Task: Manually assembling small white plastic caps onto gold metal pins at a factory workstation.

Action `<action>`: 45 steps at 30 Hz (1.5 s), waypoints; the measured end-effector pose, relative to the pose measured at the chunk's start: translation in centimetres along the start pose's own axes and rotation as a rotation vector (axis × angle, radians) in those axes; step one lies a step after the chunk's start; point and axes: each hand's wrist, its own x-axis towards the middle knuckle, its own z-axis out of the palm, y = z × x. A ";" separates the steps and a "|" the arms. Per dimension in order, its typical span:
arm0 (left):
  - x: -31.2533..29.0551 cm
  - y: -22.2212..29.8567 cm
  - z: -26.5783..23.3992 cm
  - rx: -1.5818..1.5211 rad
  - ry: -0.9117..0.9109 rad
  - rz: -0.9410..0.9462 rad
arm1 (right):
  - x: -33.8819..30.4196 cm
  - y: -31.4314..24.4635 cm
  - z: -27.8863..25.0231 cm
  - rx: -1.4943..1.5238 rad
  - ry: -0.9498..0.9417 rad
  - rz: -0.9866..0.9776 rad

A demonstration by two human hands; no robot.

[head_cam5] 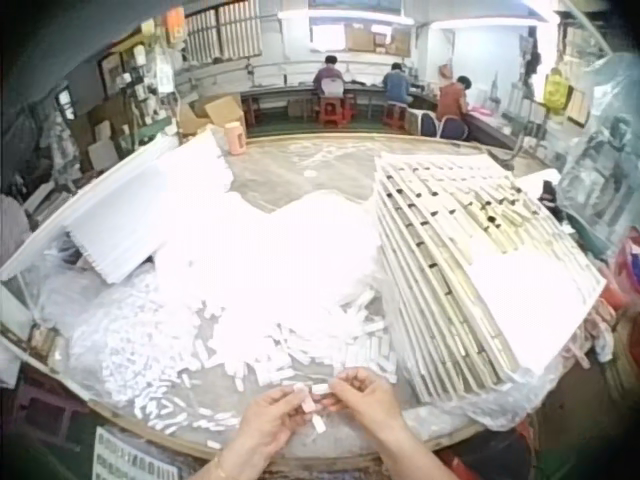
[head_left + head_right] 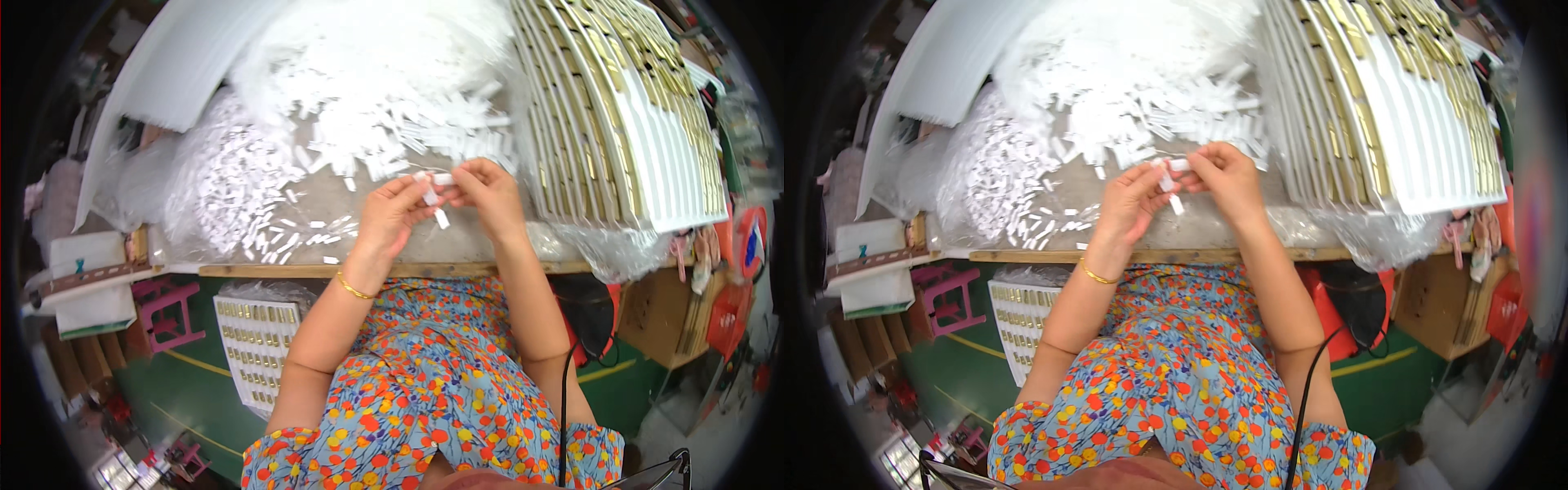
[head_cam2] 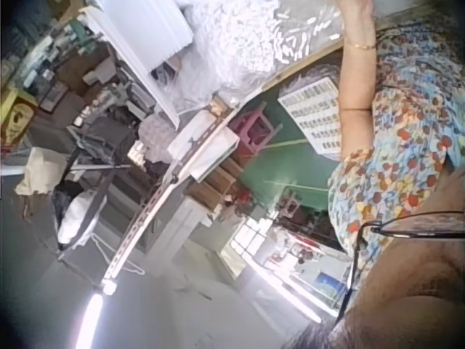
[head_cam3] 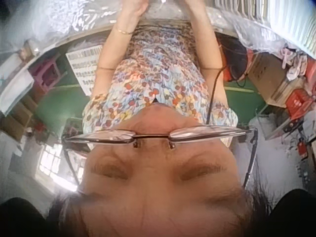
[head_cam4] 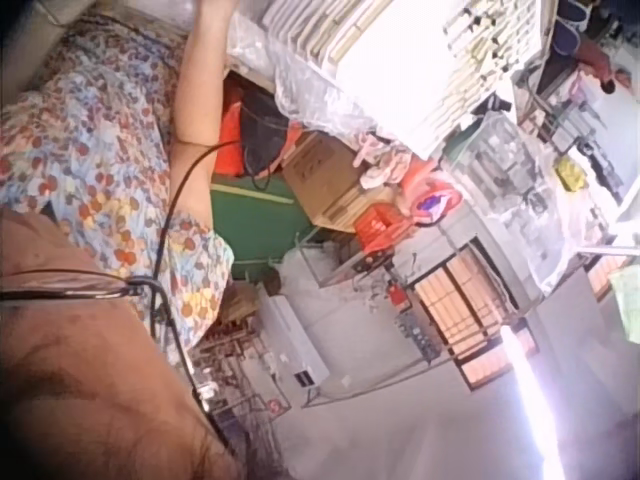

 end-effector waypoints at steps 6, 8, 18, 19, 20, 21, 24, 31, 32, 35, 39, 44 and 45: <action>0.2 -0.4 0.3 -0.041 -0.061 -0.044 | -2.2 -0.2 -1.1 -0.097 -0.017 -0.053; 0.2 -0.1 -0.1 -0.042 -0.061 -0.040 | -2.3 -0.6 -0.4 -0.130 -0.058 -0.050; -0.2 0.7 0.2 0.195 -0.011 0.268 | -2.9 0.6 2.0 -0.252 0.115 -0.448; -0.2 0.6 0.2 0.232 -0.029 0.327 | -3.0 0.7 2.3 -0.271 0.125 -0.441; -0.2 0.5 0.3 0.269 -0.045 0.389 | -3.0 0.8 2.6 -0.275 0.132 -0.440; -0.2 0.3 0.4 0.269 -0.047 0.385 | -3.1 0.8 2.8 -0.295 0.127 -0.456; -0.3 -0.2 0.7 0.323 -0.021 0.444 | -3.1 1.0 2.9 -0.328 0.137 -0.489; -0.7 -0.4 0.8 0.525 -0.003 0.512 | -3.2 1.0 2.7 -0.392 0.133 -0.539; -0.8 -0.3 0.8 0.579 -0.005 0.509 | -3.2 0.9 2.6 -0.393 0.135 -0.538; -0.6 -0.4 0.6 0.685 -0.015 0.569 | -3.2 0.9 2.7 -0.394 0.137 -0.532; -0.5 -0.6 0.4 0.672 -0.042 0.554 | -3.0 1.2 2.8 -0.320 0.152 -0.458; -1.4 -0.1 1.1 0.371 -0.166 0.411 | -2.9 1.0 2.8 -0.555 0.234 -0.586; -1.4 0.0 1.2 0.371 -0.166 0.411 | -2.9 0.8 2.8 -0.730 0.268 -0.719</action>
